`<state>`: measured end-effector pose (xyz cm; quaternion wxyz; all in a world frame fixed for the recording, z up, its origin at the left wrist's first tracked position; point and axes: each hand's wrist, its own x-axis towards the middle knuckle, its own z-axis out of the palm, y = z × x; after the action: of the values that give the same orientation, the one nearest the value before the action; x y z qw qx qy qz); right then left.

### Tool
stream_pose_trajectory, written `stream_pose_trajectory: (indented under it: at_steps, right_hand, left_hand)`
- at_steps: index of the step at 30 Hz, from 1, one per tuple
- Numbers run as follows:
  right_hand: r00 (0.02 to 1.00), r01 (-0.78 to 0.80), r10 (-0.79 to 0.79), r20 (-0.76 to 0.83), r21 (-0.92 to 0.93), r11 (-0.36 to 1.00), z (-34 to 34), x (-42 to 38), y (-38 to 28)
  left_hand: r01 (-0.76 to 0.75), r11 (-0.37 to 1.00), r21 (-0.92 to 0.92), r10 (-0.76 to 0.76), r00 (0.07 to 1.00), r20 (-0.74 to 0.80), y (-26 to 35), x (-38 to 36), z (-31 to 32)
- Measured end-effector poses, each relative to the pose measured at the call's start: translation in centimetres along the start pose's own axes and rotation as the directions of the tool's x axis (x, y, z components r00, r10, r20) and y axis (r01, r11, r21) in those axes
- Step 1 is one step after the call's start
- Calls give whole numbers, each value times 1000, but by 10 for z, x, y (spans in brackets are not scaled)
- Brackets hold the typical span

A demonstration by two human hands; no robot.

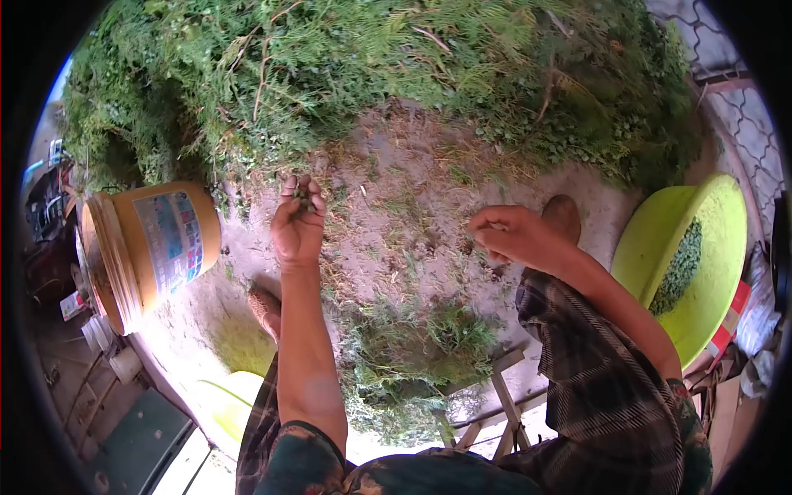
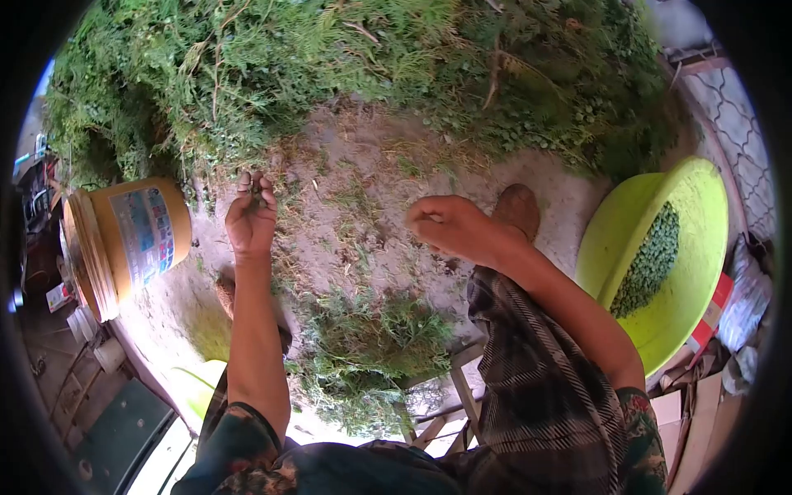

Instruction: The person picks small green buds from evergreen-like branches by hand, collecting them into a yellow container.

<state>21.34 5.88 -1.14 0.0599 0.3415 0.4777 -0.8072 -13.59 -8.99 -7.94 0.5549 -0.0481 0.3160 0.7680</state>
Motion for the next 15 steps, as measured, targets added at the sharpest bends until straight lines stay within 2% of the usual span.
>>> stream_pose_trajectory:
  at_steps: [2,3,4,6,8,10,11,12,14,15]
  right_hand:
    - [1000,-2,1,19,69,998,3,9,-3]
    - [999,-2,-5,49,132,991,6,12,-5]
    - [999,-4,-1,37,137,991,9,13,-8]
    - [996,-85,80,29,435,897,15,13,-19]
    - [994,-109,110,25,480,871,18,17,-22]
    - [990,-138,89,108,662,737,20,22,-17]
    - [989,-145,87,119,685,714,23,24,-18]
    - [990,-140,92,107,691,709,25,25,-18]
    - [979,-191,34,203,833,520,29,25,-23]
    - [985,-174,78,156,845,506,32,22,-29]
  left_hand:
    - [17,994,-109,-7,996,89,-20,-16,44]
    - [97,976,-196,-67,986,150,-24,-20,51]
    - [110,974,-198,-80,985,153,-31,-23,61]
    - [138,976,-171,-118,986,119,-46,-29,85]
    - [162,974,-158,-142,981,129,-60,-33,101]
    - [177,983,-56,-167,975,145,-74,-38,117]
    - [136,986,97,-146,983,113,-81,-40,126]
    - [149,984,95,-160,980,115,-89,-44,134]
    - [-1,857,516,-87,985,148,-103,-54,151]
    - [-20,817,576,-110,976,190,-106,-60,163]
